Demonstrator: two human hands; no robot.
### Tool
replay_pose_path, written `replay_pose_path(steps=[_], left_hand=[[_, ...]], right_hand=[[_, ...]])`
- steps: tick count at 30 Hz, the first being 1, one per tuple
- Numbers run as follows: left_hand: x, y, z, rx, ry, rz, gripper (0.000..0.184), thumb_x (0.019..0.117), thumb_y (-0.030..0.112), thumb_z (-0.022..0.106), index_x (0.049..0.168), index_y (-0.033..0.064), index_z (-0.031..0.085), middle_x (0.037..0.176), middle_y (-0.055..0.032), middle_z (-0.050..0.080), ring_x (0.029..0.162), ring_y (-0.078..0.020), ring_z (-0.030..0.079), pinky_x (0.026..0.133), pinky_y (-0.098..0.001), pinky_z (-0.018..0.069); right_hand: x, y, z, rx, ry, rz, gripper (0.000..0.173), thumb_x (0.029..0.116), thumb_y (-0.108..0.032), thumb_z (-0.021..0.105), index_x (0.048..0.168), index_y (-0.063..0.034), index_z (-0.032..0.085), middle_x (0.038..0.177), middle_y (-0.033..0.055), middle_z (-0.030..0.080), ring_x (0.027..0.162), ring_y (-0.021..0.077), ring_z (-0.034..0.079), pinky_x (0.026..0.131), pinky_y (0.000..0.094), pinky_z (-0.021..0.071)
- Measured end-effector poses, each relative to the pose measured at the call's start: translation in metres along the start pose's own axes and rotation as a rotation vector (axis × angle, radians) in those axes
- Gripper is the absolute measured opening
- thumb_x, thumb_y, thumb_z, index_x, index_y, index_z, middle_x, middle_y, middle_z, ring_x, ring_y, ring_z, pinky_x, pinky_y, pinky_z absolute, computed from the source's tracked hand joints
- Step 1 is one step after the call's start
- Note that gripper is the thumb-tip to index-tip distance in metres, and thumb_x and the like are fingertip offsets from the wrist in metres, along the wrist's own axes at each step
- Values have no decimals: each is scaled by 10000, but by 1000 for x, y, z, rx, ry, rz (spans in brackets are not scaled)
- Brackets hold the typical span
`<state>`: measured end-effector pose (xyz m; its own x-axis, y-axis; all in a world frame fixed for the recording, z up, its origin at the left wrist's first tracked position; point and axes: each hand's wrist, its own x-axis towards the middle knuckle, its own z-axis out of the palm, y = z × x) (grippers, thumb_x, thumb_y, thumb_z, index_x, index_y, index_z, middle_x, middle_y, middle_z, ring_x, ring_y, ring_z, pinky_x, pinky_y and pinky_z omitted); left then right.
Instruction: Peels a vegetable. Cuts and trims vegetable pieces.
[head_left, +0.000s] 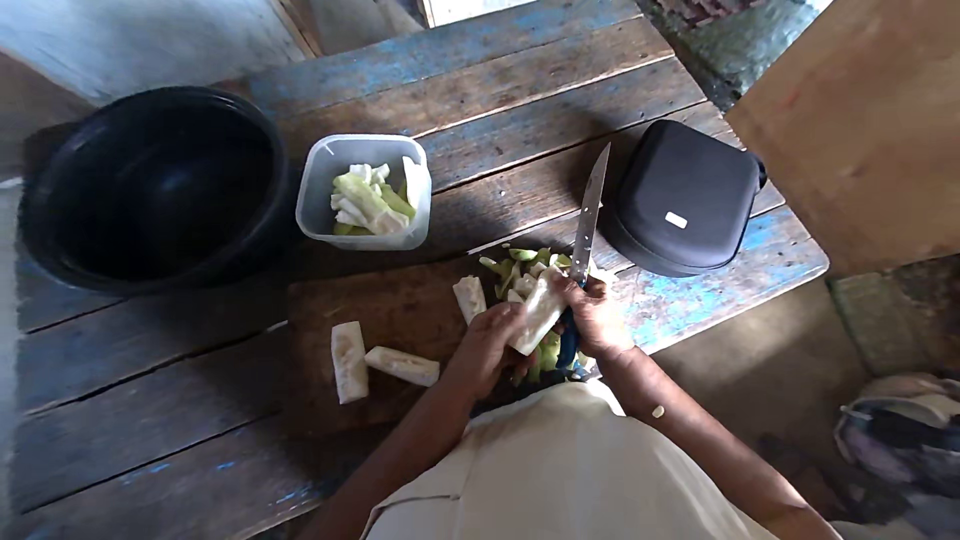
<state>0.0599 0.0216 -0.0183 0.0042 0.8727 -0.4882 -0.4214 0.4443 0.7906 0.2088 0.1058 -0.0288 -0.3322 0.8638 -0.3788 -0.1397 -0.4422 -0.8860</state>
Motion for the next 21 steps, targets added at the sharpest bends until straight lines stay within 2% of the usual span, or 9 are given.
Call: replay_pose_path(steps=[2, 6, 9, 11, 14, 16, 19, 21], left_hand=[[-1, 2, -1, 135, 10, -38, 215, 1061, 82, 489, 1232, -11, 579, 891, -95, 696, 611, -127, 664, 530, -242, 570], [4, -5, -4, 196, 54, -7, 211, 1014, 6, 520, 1210, -28, 591, 928, -84, 661, 661, -119, 647, 581, -250, 571], [0, -3, 0, 174, 102, 59, 202, 990, -5, 534, 1175, -38, 609, 899, -72, 666, 639, -107, 644, 571, -243, 572], [-4, -1, 3, 263, 92, 101, 220, 980, 22, 562, 1186, -35, 617, 937, -70, 663, 665, -95, 647, 588, -242, 574], [-8, -1, 7, 312, -21, 107, 258, 989, 67, 589, 1231, -22, 608, 1007, -73, 681, 741, -93, 678, 644, -246, 596], [-8, -2, 9, 277, -95, 81, 273, 1010, 66, 567, 1264, -34, 571, 1023, -82, 673, 736, -101, 692, 652, -253, 613], [-8, -4, 8, 253, -120, 41, 263, 1033, 79, 528, 1269, -37, 536, 1015, -77, 654, 734, -99, 682, 659, -251, 607], [-9, -6, 7, 236, -139, 9, 257, 1041, 94, 507, 1269, -23, 533, 988, -62, 652, 713, -90, 661, 639, -243, 585]], right_hand=[[0, 0, -4, -28, -36, -51, 134, 1039, -97, 528, 1103, -46, 634, 690, 32, 633, 462, 66, 539, 437, 211, 492], [2, 1, -14, -130, -129, -218, 160, 976, -86, 614, 1115, -68, 692, 698, -2, 660, 477, 49, 553, 463, 212, 508], [-1, -9, -20, -66, -180, -136, 264, 897, 2, 648, 1150, -72, 668, 730, 12, 670, 529, 68, 592, 522, 223, 543], [-4, -11, -17, 1, -147, -76, 301, 849, 61, 625, 1119, -66, 665, 702, 25, 663, 505, 71, 582, 497, 220, 528], [-6, 1, -8, 71, -16, -95, 236, 911, 30, 564, 1097, -39, 693, 762, 52, 695, 522, 58, 572, 473, 206, 490], [-2, 8, -5, 76, 35, -130, 205, 960, -21, 546, 1084, -41, 708, 817, 49, 723, 644, 83, 658, 591, 246, 564], [-2, 8, 3, 86, 78, -125, 184, 960, -35, 536, 994, -53, 716, 739, 16, 704, 655, 83, 673, 632, 264, 582], [-3, 6, 6, 66, 81, -95, 166, 960, -29, 542, 983, -48, 705, 725, 19, 694, 650, 88, 670, 629, 266, 581]])
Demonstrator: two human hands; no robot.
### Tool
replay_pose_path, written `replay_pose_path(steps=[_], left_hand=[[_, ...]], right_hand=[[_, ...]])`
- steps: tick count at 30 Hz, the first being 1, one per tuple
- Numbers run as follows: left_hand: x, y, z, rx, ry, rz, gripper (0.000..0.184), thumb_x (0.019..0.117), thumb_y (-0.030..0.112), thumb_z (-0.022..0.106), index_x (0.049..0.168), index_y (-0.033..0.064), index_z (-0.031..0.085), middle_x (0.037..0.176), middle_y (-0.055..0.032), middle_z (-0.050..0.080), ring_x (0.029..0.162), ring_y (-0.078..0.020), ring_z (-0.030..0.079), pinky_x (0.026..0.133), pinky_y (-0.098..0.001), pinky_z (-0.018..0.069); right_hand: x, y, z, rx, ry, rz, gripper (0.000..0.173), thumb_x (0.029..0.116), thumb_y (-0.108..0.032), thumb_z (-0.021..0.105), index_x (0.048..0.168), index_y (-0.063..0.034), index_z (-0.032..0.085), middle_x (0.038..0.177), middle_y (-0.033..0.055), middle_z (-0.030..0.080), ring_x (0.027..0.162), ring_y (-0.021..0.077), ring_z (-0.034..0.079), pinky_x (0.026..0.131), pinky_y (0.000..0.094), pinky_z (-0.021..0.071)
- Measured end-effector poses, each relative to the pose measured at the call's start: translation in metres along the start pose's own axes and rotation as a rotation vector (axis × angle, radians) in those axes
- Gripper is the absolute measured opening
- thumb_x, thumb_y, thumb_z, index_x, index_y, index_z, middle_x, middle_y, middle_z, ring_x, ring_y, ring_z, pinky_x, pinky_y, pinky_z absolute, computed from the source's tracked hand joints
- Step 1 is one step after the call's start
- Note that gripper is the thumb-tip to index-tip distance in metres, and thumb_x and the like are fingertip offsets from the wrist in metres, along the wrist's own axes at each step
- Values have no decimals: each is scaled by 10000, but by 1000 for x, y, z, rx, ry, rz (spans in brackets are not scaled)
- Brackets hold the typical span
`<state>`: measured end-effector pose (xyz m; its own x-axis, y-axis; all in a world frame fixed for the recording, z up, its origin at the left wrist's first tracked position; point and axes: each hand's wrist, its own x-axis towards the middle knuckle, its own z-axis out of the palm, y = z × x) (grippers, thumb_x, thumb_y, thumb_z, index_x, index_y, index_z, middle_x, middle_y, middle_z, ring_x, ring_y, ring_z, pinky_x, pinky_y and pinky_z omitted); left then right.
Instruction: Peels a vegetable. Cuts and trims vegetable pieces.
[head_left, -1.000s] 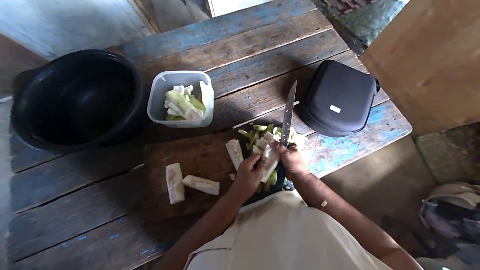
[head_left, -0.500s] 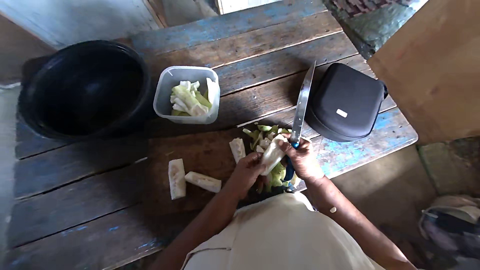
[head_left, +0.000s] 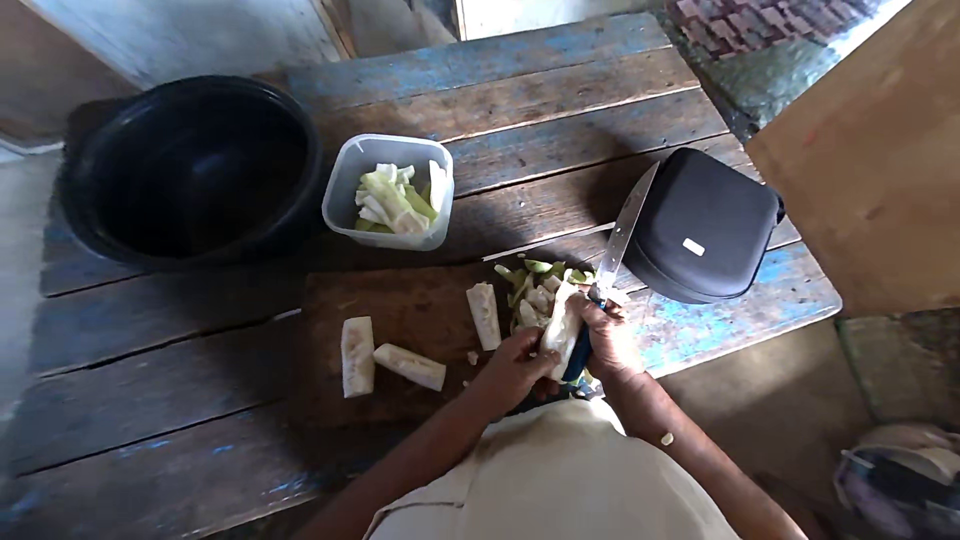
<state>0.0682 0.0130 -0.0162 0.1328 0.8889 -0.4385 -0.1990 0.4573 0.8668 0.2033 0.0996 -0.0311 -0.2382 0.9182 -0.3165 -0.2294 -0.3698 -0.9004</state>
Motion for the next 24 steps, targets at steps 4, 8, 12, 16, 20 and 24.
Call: replay_pose_path(steps=[4, 8, 12, 16, 20, 24], left_hand=[[-2, -3, 0, -134, -22, -23, 218, 1041, 67, 477, 1241, 11, 541, 857, -19, 642, 619, -70, 608, 563, -224, 543], [-2, -9, -12, -146, -95, 24, 230, 1036, 68, 475, 1245, 6, 545, 834, -10, 639, 618, -60, 595, 559, -218, 523], [-5, -9, -19, -138, -107, -74, 221, 1035, 89, 477, 1226, 12, 558, 798, -17, 643, 570, -61, 586, 519, -211, 513], [-18, 1, -31, 18, -110, -131, 213, 1043, 101, 499, 1213, 0, 578, 813, -30, 633, 572, -66, 585, 524, -221, 518], [-34, 33, -65, 252, 176, -24, 218, 1050, 133, 525, 1167, -26, 617, 817, -48, 639, 604, -77, 604, 581, -243, 548], [-6, 69, -124, 418, 550, 62, 313, 1028, 172, 600, 1258, -39, 574, 944, -153, 682, 702, -188, 684, 676, -369, 607]], right_hand=[[7, 1, -10, -78, -141, -28, 326, 900, 6, 568, 1190, -38, 711, 916, 56, 733, 765, 109, 692, 710, 285, 598], [11, 6, -12, -79, -178, -118, 221, 862, 5, 581, 1028, -28, 725, 860, 11, 738, 738, 78, 691, 674, 257, 594], [5, 7, -8, -104, -147, -57, 204, 920, 1, 539, 1019, -12, 716, 797, 3, 730, 585, 46, 644, 503, 207, 541], [7, -4, -4, -246, -10, 97, 235, 1029, -64, 482, 931, -41, 694, 724, -6, 686, 536, 53, 587, 475, 216, 497], [10, -18, -14, -402, -108, 177, 200, 1054, -103, 504, 1085, 11, 665, 679, 2, 664, 422, 46, 506, 395, 204, 447], [8, -17, -14, -562, -160, 224, 322, 1037, -98, 543, 1340, 9, 559, 762, 30, 633, 465, 71, 521, 441, 224, 483]])
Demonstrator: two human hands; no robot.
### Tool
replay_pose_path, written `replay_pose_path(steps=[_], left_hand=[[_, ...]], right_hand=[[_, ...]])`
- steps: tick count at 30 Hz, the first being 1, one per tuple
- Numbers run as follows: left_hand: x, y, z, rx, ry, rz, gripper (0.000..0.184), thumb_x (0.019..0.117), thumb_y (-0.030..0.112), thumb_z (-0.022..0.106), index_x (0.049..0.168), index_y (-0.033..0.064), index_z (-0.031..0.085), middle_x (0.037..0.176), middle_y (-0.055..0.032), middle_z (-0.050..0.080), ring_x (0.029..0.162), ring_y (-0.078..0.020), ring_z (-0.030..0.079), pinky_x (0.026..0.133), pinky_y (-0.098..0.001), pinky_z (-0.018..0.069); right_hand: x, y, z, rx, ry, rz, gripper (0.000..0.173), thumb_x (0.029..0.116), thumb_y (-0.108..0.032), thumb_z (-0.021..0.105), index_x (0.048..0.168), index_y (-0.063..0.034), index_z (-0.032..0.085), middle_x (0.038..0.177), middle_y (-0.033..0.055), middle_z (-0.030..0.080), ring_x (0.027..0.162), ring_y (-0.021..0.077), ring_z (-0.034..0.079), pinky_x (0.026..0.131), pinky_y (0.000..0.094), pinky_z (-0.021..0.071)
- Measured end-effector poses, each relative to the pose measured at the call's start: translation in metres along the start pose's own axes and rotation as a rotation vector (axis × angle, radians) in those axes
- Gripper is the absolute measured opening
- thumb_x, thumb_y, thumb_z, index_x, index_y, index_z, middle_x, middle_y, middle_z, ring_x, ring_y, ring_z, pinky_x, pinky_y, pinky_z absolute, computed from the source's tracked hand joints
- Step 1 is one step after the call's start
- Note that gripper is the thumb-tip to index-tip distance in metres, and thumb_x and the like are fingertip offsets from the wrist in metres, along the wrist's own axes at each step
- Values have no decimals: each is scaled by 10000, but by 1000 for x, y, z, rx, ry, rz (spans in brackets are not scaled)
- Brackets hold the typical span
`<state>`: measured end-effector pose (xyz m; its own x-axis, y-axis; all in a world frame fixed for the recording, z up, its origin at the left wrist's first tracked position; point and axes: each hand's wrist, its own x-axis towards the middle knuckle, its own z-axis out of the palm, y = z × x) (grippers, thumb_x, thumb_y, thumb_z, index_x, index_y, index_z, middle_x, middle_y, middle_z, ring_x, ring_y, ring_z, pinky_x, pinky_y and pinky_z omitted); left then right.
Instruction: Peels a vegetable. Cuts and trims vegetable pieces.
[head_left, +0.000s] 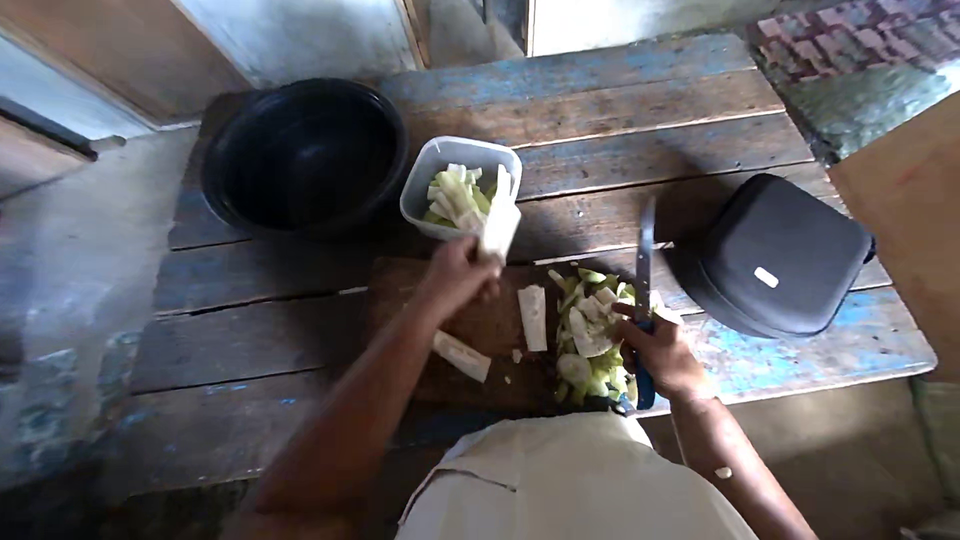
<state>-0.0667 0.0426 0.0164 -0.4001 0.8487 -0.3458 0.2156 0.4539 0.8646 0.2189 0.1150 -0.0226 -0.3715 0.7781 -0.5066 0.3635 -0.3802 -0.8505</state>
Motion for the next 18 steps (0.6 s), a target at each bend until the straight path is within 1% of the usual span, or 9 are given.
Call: replay_pose_path(steps=[3, 5, 7, 9, 11, 12, 15, 17, 18], left_hand=[[41, 6, -19, 107, 102, -22, 414, 1056, 305, 565, 1279, -44, 561, 973, -177, 688, 701, -200, 701, 684, -371, 613], [46, 8, -19, 268, 141, -32, 488, 1079, 395, 491, 1289, -40, 559, 958, -203, 683, 731, -263, 704, 711, -441, 605], [32, 9, -3, 395, 140, 64, 441, 1075, 327, 508, 1305, -46, 560, 1040, -251, 652, 900, -369, 678, 842, -561, 555], [17, -5, 25, 474, 27, 111, 421, 1043, 306, 569, 1299, -29, 581, 1162, -252, 648, 1061, -389, 655, 943, -582, 516], [10, -25, 56, 538, -111, 22, 597, 981, 365, 673, 1421, -3, 510, 1394, -262, 534, 1224, -419, 588, 1028, -601, 480], [8, -31, 69, 540, -142, -15, 659, 948, 355, 722, 1455, 11, 478, 1451, -266, 479, 1254, -432, 562, 1034, -605, 475], [3, -38, 92, 542, -169, 5, 619, 960, 265, 722, 1475, 60, 447, 1469, -252, 456, 1231, -419, 579, 1001, -572, 502], [0, -44, 91, 356, -125, 55, 583, 937, 157, 738, 1441, 55, 464, 1426, -241, 508, 1214, -393, 595, 998, -560, 507], [0, -48, 89, 199, -77, 78, 566, 913, 99, 745, 1404, 28, 472, 1348, -244, 557, 1148, -369, 626, 956, -541, 533]], right_hand=[[-1, 3, 5, -76, -23, 7, 417, 1017, -79, 572, 1420, -7, 494, 803, 50, 635, 478, 71, 523, 453, 220, 482], [-5, 2, 6, -115, -41, -9, 433, 1029, -93, 558, 1447, -16, 474, 835, 55, 635, 491, 70, 525, 462, 222, 480], [-9, 2, 5, -136, -50, -50, 410, 1063, -133, 493, 1454, -12, 465, 860, 44, 642, 498, 59, 521, 470, 220, 480], [-11, 3, 5, -164, -47, -100, 408, 1083, -177, 434, 1451, -10, 488, 877, 31, 647, 511, 52, 510, 481, 223, 468], [-12, 3, 6, -169, -62, -124, 399, 1087, -190, 421, 1437, -20, 508, 878, 26, 658, 517, 52, 516, 488, 223, 471], [-12, 2, 7, -160, -77, -118, 387, 1086, -184, 426, 1426, -21, 515, 875, 24, 655, 517, 51, 517, 489, 220, 472], [-12, 5, 13, -63, -115, -92, 381, 1089, -169, 406, 1419, -12, 512, 852, 24, 642, 516, 54, 522, 489, 213, 478], [-14, 14, 18, 43, -126, -100, 390, 1096, -194, 336, 1384, -5, 520, 797, 5, 615, 507, 56, 526, 478, 214, 490], [-16, 17, 20, 78, -134, -113, 409, 1091, -207, 304, 1369, -4, 525, 788, -7, 606, 515, 55, 528, 481, 214, 492]])
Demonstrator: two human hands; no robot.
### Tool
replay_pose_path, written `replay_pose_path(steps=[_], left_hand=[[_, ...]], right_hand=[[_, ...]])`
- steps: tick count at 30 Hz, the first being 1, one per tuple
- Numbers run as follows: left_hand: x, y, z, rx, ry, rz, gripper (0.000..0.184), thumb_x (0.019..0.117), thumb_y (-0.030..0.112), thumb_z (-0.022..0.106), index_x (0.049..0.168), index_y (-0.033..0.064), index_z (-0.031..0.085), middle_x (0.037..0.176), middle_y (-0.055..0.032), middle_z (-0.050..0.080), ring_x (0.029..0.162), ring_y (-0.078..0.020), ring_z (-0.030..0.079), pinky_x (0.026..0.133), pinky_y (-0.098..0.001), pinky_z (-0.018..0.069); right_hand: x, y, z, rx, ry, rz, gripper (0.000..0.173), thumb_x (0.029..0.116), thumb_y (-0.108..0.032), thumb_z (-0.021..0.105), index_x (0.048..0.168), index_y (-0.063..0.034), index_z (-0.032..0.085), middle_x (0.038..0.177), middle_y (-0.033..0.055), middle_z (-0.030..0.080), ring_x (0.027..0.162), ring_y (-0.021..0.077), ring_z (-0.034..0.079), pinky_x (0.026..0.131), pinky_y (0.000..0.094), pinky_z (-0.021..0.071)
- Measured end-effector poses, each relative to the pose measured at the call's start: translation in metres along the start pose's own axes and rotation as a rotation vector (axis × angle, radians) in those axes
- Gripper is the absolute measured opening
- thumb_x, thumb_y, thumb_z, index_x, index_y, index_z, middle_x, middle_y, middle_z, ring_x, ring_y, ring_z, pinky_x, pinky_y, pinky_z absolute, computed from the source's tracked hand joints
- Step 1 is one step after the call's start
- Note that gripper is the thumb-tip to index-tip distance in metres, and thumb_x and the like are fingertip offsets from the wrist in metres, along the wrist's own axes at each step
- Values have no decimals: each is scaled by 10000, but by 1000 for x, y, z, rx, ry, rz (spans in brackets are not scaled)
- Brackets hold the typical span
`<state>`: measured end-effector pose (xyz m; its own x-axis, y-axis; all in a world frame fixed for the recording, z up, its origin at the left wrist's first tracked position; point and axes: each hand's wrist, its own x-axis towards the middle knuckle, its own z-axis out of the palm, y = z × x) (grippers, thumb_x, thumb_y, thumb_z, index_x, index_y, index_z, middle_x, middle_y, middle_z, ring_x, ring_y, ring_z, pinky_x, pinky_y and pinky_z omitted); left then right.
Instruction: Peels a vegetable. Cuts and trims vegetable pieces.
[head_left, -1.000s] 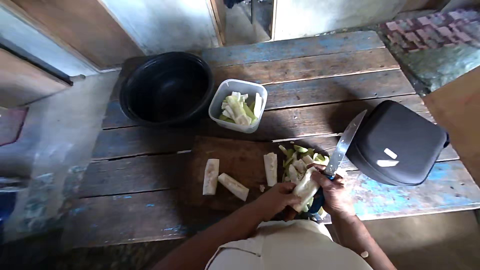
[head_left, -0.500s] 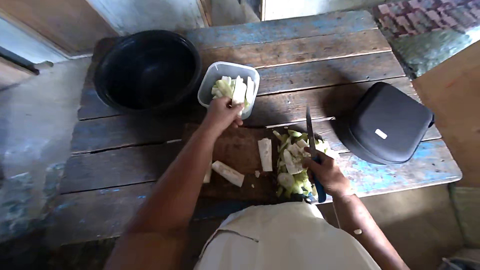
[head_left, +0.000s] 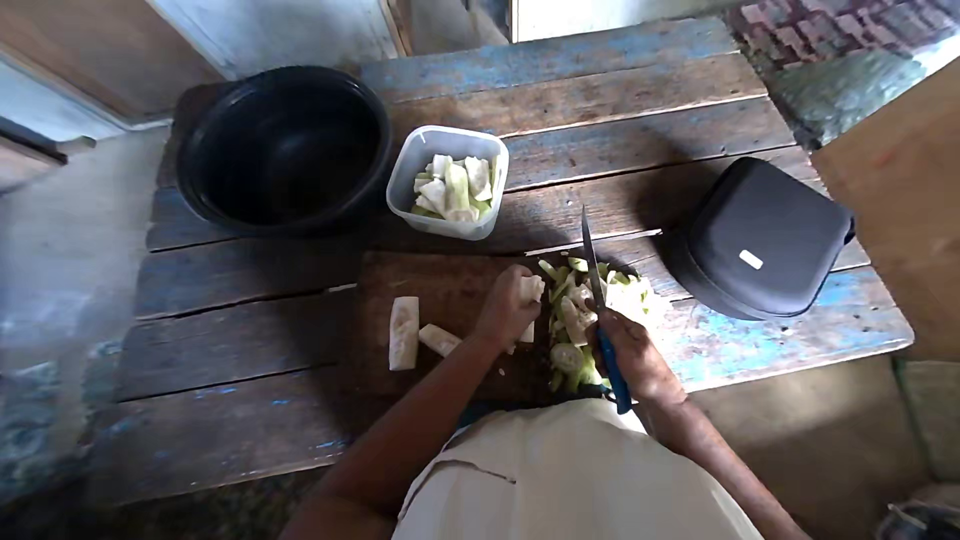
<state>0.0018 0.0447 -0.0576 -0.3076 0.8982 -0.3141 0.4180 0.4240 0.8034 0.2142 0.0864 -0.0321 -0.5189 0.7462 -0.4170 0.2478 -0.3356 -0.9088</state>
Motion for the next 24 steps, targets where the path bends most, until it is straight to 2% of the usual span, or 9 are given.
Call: replay_pose_path(steps=[2, 5, 8, 11, 14, 16, 18, 21, 24], left_hand=[[-2, -5, -4, -397, 101, -31, 556, 920, 51, 709, 1402, 27, 432, 1234, -213, 604, 1020, -297, 661, 862, -474, 574], [-7, 16, -9, -1019, 151, -81, 428, 968, 33, 554, 1359, 156, 431, 1042, -69, 661, 790, -139, 655, 657, -290, 559], [-5, 45, -10, -1376, 32, 39, 301, 1012, 215, 388, 1290, 209, 503, 838, -10, 618, 678, -121, 634, 600, -259, 552], [-3, 71, -11, -1441, -46, 41, 533, 1079, 540, 158, 1195, 218, 567, 801, -20, 626, 623, -116, 618, 517, -231, 509], [3, 79, -10, -1444, -184, 86, 474, 1096, 453, 174, 1288, 269, 566, 964, -49, 672, 664, -105, 625, 535, -204, 499], [12, 79, -7, -1499, -333, 185, 382, 1103, 372, 261, 1287, 257, 575, 962, -54, 675, 679, -102, 643, 537, -183, 507], [22, 81, -3, -1545, -476, 273, 399, 1110, 357, 240, 1183, 192, 596, 864, -12, 637, 634, -73, 608, 502, -157, 480], [26, 92, -1, -1498, -525, 205, 588, 1092, 452, 75, 984, 155, 571, 745, 20, 585, 569, -64, 534, 456, -171, 412], [20, 100, 0, -1466, -527, 75, 621, 1084, 508, 106, 983, 145, 599, 824, -32, 658, 562, -72, 547, 435, -176, 387]], right_hand=[[-6, 4, 4, 46, -11, -38, 438, 1085, -208, 275, 1368, 5, 532, 807, -13, 611, 550, 63, 553, 504, 221, 511], [-14, 2, 10, 69, -54, -126, 472, 1072, -201, 264, 1410, 17, 511, 834, -17, 624, 595, 74, 586, 542, 242, 538], [-19, -12, 13, 70, -100, -229, 456, 1068, -201, 264, 1375, 27, 510, 825, -31, 614, 586, 65, 584, 528, 235, 542], [-23, -22, 11, -48, -77, -428, 417, 1080, -216, 311, 1298, 34, 564, 766, -56, 571, 548, 18, 522, 490, 192, 485], [-27, -20, 7, -262, -83, -614, 468, 1086, -226, 393, 1441, 58, 505, 925, 25, 638, 663, -6, 534, 596, 176, 492], [-31, -17, 7, -383, -87, -669, 473, 1068, -220, 460, 1460, 40, 508, 1076, 108, 695, 789, 18, 607, 732, 190, 531], [-34, -12, 8, -431, -94, -687, 478, 1059, -222, 485, 1466, 26, 510, 1068, 124, 696, 811, 49, 623, 763, 213, 539], [-37, -10, 9, -446, -82, -721, 467, 1051, -207, 495, 1449, 35, 529, 1081, 151, 703, 845, 85, 644, 806, 240, 546], [-41, -9, 8, -445, -52, -713, 463, 1051, -210, 496, 1443, 33, 537, 1148, 155, 702, 912, 74, 658, 866, 231, 540]])
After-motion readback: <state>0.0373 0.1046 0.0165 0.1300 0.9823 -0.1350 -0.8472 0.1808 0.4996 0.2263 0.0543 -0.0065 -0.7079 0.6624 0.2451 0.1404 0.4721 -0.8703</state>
